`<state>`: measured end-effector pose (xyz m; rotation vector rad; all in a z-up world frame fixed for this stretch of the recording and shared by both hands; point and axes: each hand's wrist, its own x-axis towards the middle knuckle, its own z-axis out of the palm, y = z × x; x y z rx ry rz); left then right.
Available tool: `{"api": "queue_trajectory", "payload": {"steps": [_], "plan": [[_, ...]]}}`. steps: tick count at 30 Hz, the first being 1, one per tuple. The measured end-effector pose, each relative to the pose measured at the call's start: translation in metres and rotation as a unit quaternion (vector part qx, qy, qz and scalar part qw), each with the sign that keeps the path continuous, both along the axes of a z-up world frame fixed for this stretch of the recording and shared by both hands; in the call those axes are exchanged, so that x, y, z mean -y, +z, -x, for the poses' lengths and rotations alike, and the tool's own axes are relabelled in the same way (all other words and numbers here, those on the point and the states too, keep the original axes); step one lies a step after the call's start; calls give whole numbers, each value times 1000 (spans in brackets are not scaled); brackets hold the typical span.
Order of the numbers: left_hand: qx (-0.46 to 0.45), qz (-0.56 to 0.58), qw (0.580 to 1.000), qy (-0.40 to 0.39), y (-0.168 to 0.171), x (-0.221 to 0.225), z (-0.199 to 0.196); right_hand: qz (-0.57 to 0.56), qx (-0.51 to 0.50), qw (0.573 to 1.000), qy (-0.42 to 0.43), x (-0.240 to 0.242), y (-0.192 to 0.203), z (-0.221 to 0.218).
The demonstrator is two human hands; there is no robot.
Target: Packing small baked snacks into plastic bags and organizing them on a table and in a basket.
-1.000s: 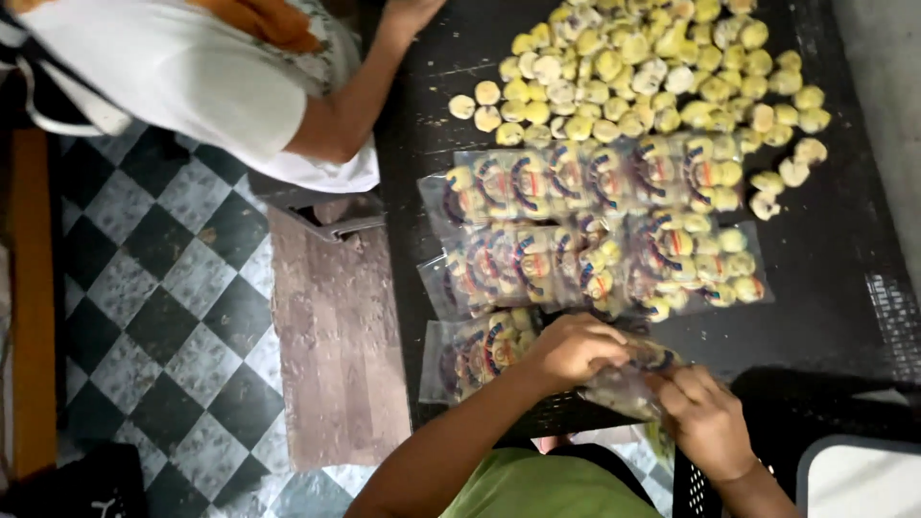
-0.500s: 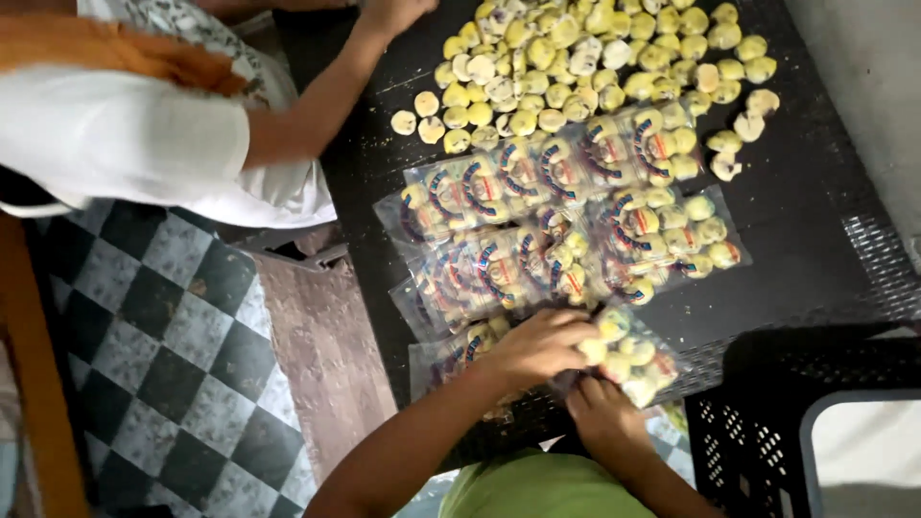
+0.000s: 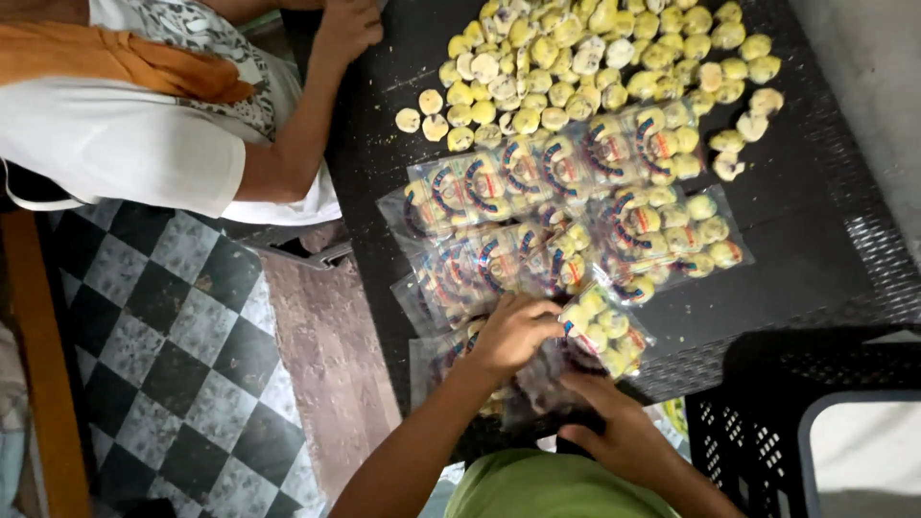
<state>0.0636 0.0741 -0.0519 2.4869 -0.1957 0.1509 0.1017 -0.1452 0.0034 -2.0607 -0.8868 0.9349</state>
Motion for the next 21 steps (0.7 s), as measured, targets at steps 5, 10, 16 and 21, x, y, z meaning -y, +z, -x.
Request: {"api": "queue_trajectory", "payload": {"steps": [5,10,16,21], "plan": [[-5,63,998,18,-2,3,-11,-138,32,973,-183,44,-8,-72],[-41,291,951,96,42,24,-37,-37,-42,960,-274,28,-31,-124],[-53,516,846,124,117,47,-80,-310,-427,782,-333,15,4,-121],[-78,628,765,123,126,52,-99,-336,-534,721,-287,36,-4,-133]]}}
